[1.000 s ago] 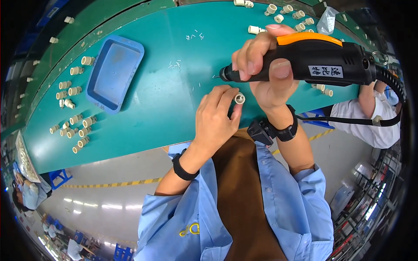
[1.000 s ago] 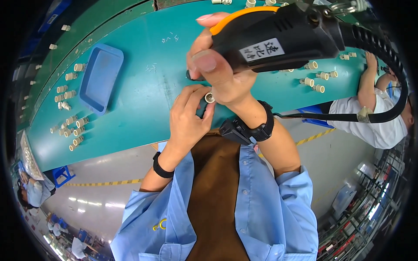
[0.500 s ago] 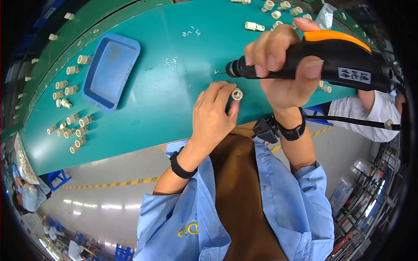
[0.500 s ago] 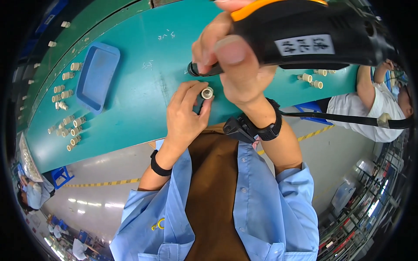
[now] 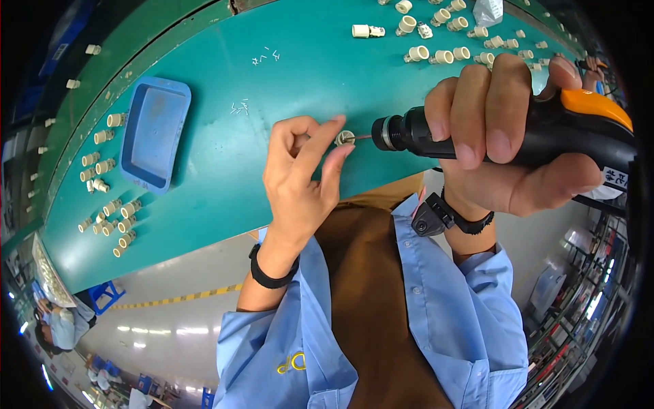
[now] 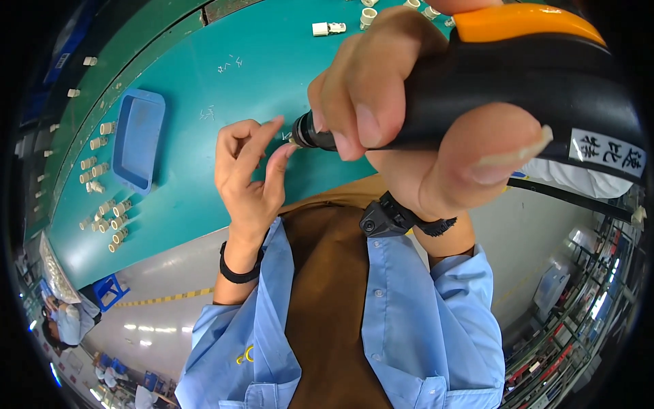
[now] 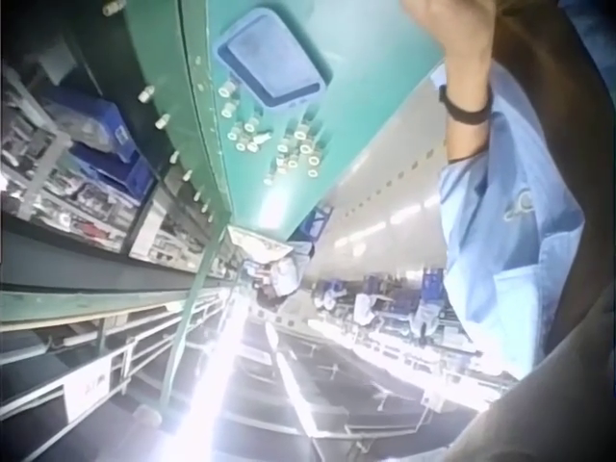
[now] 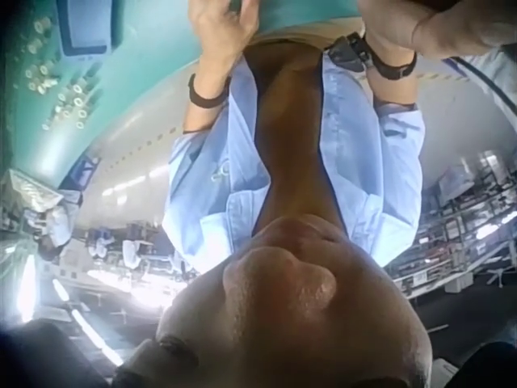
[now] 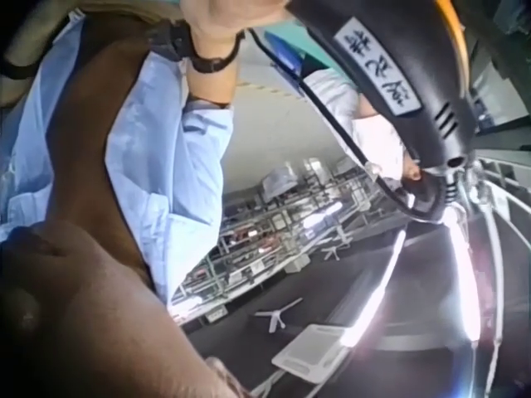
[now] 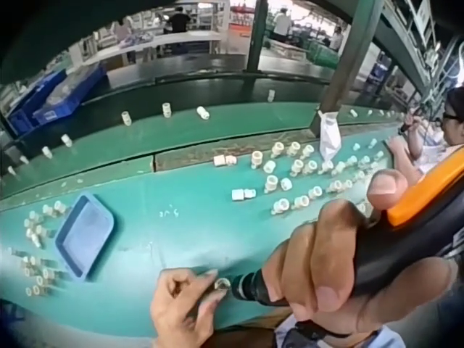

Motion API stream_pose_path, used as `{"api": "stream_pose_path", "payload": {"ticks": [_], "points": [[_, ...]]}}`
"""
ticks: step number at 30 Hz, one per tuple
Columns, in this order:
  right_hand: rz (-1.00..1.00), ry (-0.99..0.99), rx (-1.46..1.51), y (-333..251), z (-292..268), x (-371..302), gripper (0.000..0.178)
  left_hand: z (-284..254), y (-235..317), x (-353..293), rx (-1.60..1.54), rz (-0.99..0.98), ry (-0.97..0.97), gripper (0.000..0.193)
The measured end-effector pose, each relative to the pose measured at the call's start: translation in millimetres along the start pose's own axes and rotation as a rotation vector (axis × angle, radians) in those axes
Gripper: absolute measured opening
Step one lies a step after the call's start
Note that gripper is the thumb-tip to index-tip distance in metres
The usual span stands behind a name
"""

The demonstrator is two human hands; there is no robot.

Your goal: Assemble small plastic components by inserting screws using an electric screwdriver at a factory workbench.

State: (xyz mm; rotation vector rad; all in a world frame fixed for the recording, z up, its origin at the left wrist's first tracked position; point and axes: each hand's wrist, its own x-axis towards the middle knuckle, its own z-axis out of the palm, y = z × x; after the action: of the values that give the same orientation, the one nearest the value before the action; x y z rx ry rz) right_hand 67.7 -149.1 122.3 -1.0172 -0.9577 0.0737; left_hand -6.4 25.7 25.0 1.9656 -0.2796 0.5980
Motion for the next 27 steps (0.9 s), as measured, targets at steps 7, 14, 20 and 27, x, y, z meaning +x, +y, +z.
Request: {"api": "stream_pose_path", "payload": {"ticks": [7,14,20,27], "points": [[0.081,0.206,0.034,-4,12,-7,0.069,4,-3,-4,-0.024,-0.018,0.032,0.02],[0.075,-0.183,0.033,-12,-5,8,0.074,6,-2,-7,-0.034,-0.061,0.063,0.018],[0.074,-0.167,0.062,-6,2,5,0.076,6,-1,-8,-0.017,-0.022,0.079,0.019],[0.059,-0.158,0.053,-5,5,3,0.077,4,1,-10,-0.034,-0.04,0.041,0.022]]}}
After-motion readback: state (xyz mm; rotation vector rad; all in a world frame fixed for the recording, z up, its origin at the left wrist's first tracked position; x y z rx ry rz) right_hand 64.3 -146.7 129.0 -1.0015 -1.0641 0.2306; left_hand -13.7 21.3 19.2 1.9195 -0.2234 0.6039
